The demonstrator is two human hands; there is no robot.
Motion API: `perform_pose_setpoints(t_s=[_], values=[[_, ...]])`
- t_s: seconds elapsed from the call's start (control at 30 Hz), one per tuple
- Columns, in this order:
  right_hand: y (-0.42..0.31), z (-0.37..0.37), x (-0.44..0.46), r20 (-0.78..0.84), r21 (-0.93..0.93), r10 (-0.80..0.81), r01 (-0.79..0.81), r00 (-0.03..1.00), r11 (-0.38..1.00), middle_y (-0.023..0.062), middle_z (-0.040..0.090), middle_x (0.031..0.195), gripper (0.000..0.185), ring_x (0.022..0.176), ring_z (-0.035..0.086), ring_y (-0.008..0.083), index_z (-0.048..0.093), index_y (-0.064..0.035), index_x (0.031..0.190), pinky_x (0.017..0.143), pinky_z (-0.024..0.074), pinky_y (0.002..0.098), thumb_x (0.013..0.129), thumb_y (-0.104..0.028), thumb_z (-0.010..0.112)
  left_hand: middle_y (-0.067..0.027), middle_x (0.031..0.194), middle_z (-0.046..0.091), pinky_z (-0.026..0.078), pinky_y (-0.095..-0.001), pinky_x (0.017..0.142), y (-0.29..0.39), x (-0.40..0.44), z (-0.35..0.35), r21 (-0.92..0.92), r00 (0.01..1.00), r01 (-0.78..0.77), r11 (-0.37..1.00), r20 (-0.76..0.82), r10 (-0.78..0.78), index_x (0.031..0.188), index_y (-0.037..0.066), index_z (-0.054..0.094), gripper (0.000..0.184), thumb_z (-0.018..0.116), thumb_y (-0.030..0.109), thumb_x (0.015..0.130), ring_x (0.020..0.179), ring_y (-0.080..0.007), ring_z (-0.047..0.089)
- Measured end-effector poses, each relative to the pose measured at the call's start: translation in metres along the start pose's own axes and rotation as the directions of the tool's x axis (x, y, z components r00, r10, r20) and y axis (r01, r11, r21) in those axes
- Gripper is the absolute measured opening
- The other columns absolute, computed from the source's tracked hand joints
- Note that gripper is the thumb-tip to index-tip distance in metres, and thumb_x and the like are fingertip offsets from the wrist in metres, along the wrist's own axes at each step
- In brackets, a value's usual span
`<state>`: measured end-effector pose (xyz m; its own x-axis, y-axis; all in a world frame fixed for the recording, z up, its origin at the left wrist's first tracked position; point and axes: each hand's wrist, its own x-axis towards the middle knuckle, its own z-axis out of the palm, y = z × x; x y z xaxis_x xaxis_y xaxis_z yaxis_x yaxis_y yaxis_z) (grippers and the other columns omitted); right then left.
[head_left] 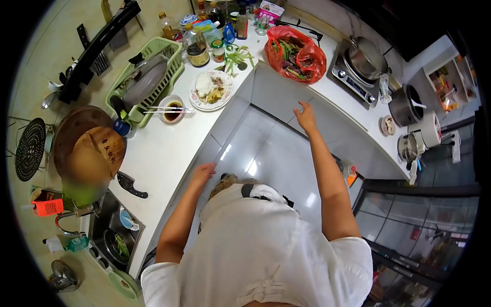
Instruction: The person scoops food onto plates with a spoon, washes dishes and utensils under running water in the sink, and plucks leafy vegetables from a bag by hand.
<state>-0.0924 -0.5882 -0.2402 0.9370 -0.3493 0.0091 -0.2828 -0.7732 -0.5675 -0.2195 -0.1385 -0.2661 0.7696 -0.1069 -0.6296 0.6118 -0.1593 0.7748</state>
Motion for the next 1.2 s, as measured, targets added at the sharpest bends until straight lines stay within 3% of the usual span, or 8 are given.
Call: perform_pose_setpoints(t_s=[0.37,0.5,0.77,0.83,0.9,1.03,1.13,1.2], values=[[0.000,-0.005,0.109,-0.220,-0.026,0.124,-0.133,0.968,0.991,0.0266,0.027,0.145,0.077,0.130,0.034,0.0418,0.041,-0.0101,0.138,0.106,0.0332,0.0425,0.072,-0.029,0.076,-0.0039,0.111,0.060,0.044,-0.0280,0.079,0.118,0.137,0.112,0.131,0.945,-0.062,0.989,0.325,0.016,0.134,0.005,0.047,0.059,0.058,0.040,0.088,0.093,-0.0137,0.058],[-0.004,-0.017,0.134,-0.345,-0.215,0.000,-0.079,0.939,0.973,0.0226,0.021,0.148,0.086,0.132,0.031,0.0399,0.037,-0.0150,0.140,0.106,0.0333,0.0455,0.067,-0.028,0.080,-0.0020,0.105,0.059,0.043,-0.0290,0.081,0.168,0.182,0.150,0.062,0.933,-0.169,0.984,0.330,0.140,0.137,0.005,0.043,0.063,0.060,0.038,0.087,0.093,-0.0134,0.055],[0.011,-0.033,0.192,-0.332,-0.313,-0.105,-0.005,0.937,0.950,0.0202,0.020,0.149,0.095,0.133,0.030,0.0381,0.033,-0.0220,0.143,0.104,0.0345,0.0481,0.062,-0.024,0.083,-0.0112,0.140,0.039,0.040,-0.0414,0.094,0.286,0.259,0.222,-0.082,0.960,-0.242,0.967,0.120,0.251,0.148,0.011,0.020,0.083,0.066,0.034,0.083,0.121,-0.0234,0.043],[0.036,-0.030,0.213,-0.389,-0.326,-0.267,0.139,0.882,0.935,0.0205,0.031,0.143,0.073,0.129,0.037,0.0393,0.050,-0.0180,0.132,0.103,0.0367,0.0442,0.065,-0.019,0.079,-0.0174,0.150,0.025,0.034,-0.0452,0.104,0.326,0.247,0.230,-0.163,0.956,-0.240,0.957,0.134,0.262,0.149,0.012,0.013,0.090,0.068,0.036,0.082,0.136,-0.0291,0.029],[0.070,-0.032,0.232,-0.344,-0.297,-0.429,0.337,0.835,0.894,0.0188,0.038,0.139,0.044,0.125,0.042,0.0374,0.065,-0.0140,0.110,0.104,0.0362,0.0420,0.067,-0.010,0.068,-0.0164,0.129,0.051,0.047,-0.0368,0.091,0.335,0.273,0.246,-0.302,0.884,-0.424,0.854,0.065,0.462,0.144,0.007,0.026,0.083,0.074,0.022,0.077,0.110,-0.0231,0.055],[0.105,-0.048,0.245,-0.077,-0.247,-0.368,0.340,0.926,0.907,0.0187,0.046,0.133,0.039,0.120,0.047,0.0361,0.061,-0.0066,0.113,0.103,0.0368,0.0400,0.075,-0.004,0.059,-0.0123,0.131,0.049,0.044,-0.0394,0.097,0.355,0.318,0.280,0.209,0.776,-0.460,0.863,-0.379,0.505,0.139,0.012,0.034,0.085,0.077,0.030,0.067,0.115,-0.0287,0.052],[0.111,-0.057,0.241,-0.097,0.362,-0.270,0.287,0.958,0.887,0.0156,0.052,0.125,0.037,0.114,0.051,0.0287,0.053,-0.0014,0.123,0.100,0.0386,0.0367,0.087,-0.002,0.047,-0.0135,0.130,0.050,0.041,-0.0396,0.099,0.359,0.339,0.299,0.151,0.814,-0.420,0.895,-0.372,0.445,0.103,0.014,0.067,0.034,0.070,0.028,0.073,0.117,-0.0345,0.049],[0.104,-0.073,0.227,-0.021,0.738,-0.137,0.108,0.990,0.666,0.0129,0.054,0.121,0.039,0.111,0.053,0.0228,0.044,-0.0024,0.133,0.099,0.0401,0.0370,0.095,-0.010,0.043,-0.0157,0.121,0.055,0.043,-0.0416,0.094,0.358,0.334,0.306,0.064,0.816,-0.430,0.900,-0.399,0.418,0.097,0.009,0.065,0.021,0.063,0.021,0.080,0.109,-0.0366,0.052]])
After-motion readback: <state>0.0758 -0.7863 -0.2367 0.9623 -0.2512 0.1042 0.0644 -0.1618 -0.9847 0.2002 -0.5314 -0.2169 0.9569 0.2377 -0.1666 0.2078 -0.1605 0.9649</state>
